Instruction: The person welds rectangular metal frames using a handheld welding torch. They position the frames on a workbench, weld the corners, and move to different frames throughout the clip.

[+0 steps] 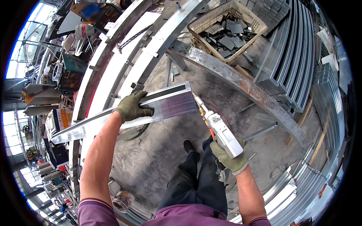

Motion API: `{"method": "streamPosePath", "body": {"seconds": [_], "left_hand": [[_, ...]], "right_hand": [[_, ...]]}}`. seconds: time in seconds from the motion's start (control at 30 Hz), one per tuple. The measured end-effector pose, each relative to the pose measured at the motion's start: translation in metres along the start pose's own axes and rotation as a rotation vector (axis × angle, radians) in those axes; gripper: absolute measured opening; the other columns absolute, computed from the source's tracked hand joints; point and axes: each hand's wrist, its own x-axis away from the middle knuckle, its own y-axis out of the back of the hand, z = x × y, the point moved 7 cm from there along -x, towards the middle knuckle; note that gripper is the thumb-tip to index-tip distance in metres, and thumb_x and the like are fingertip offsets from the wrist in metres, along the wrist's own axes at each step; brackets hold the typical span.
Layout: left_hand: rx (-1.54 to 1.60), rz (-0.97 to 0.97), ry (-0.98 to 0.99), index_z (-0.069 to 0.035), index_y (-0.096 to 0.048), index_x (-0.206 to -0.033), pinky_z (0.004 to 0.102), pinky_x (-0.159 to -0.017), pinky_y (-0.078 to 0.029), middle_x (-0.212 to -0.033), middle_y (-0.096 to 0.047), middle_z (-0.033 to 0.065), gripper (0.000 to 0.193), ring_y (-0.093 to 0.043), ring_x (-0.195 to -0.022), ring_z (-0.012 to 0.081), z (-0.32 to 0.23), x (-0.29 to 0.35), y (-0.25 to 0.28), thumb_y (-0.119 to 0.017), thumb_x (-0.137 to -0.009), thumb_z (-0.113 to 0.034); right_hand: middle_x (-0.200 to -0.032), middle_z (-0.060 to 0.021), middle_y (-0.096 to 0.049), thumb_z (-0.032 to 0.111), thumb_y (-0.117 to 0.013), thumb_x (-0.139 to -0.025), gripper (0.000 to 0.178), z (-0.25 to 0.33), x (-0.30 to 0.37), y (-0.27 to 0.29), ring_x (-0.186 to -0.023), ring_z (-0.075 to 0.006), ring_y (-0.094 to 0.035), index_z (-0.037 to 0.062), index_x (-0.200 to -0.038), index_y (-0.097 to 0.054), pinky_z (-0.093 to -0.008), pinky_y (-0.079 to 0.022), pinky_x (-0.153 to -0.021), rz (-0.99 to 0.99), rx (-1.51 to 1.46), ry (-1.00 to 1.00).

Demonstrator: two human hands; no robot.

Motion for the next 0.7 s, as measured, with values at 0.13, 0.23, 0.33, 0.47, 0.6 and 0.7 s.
{"method": "streamPosePath", "body": {"seconds": [0.13, 0.23, 0.33, 0.47, 0.6, 0.7], "left_hand": [[-0.006, 0.003, -0.004, -0.005, -0.051, -0.164, 0.0443, -0.122, -0.050, -0.152, -0.066, 0.0204, 0.115, -0.062, -0.143, 0.0367, 0.004, -0.002, 0.000, -0.096, -0.076, -0.065], [-0.019, 0.025, 0.027, -0.006, -0.052, -0.164, 0.0442, -0.123, -0.050, -0.152, -0.066, 0.0197, 0.112, -0.062, -0.143, 0.0361, 0.000, -0.002, -0.001, -0.095, -0.078, -0.065], [-0.039, 0.030, 0.034, -0.007, -0.053, -0.163, 0.0444, -0.123, -0.050, -0.154, -0.065, 0.0190, 0.110, -0.062, -0.143, 0.0357, 0.000, -0.002, 0.000, -0.094, -0.080, -0.065], [-0.051, 0.026, 0.021, -0.007, -0.053, -0.163, 0.0450, -0.123, -0.050, -0.154, -0.065, 0.0188, 0.111, -0.062, -0.143, 0.0358, 0.000, -0.002, 0.000, -0.093, -0.079, -0.067], [-0.049, 0.018, 0.015, -0.006, -0.053, -0.163, 0.0452, -0.123, -0.050, -0.152, -0.065, 0.0199, 0.113, -0.062, -0.143, 0.0361, 0.004, -0.003, -0.002, -0.093, -0.078, -0.069], [-0.056, 0.004, 0.009, -0.006, -0.053, -0.163, 0.0452, -0.123, -0.050, -0.151, -0.065, 0.0209, 0.115, -0.062, -0.143, 0.0365, 0.007, -0.005, -0.003, -0.093, -0.077, -0.070]], "right_hand": [[-0.096, -0.0086, -0.082, 0.010, -0.085, -0.089, 0.021, -0.001, -0.003, 0.000, -0.085, -0.0288, -0.079, 0.0072, -0.109, -0.081, -0.0402, -0.063, -0.076, 0.008, 0.027, 0.035], [-0.096, -0.0086, -0.082, 0.011, -0.086, -0.088, 0.020, -0.003, -0.004, 0.000, -0.084, -0.0288, -0.079, 0.0077, -0.108, -0.081, -0.0400, -0.063, -0.075, 0.010, 0.051, 0.073], [-0.094, -0.0089, -0.081, 0.012, -0.087, -0.087, 0.020, -0.011, -0.001, -0.004, -0.083, -0.0293, -0.078, 0.0081, -0.106, -0.081, -0.0408, -0.063, -0.074, 0.004, 0.038, 0.035], [-0.089, -0.0094, -0.077, 0.013, -0.086, -0.086, 0.018, -0.010, -0.002, -0.002, -0.077, -0.0307, -0.075, 0.0095, -0.102, -0.080, -0.0430, -0.060, -0.071, 0.026, 0.101, 0.072], [-0.086, -0.0099, -0.075, 0.014, -0.085, -0.085, 0.016, -0.006, -0.007, 0.000, -0.074, -0.0324, -0.072, 0.0104, -0.099, -0.079, -0.0448, -0.058, -0.069, 0.034, 0.112, 0.074], [-0.086, -0.0101, -0.074, 0.014, -0.084, -0.085, 0.016, -0.007, -0.008, 0.001, -0.074, -0.0327, -0.072, 0.0105, -0.099, -0.078, -0.0447, -0.057, -0.069, 0.051, 0.119, 0.060]]}}
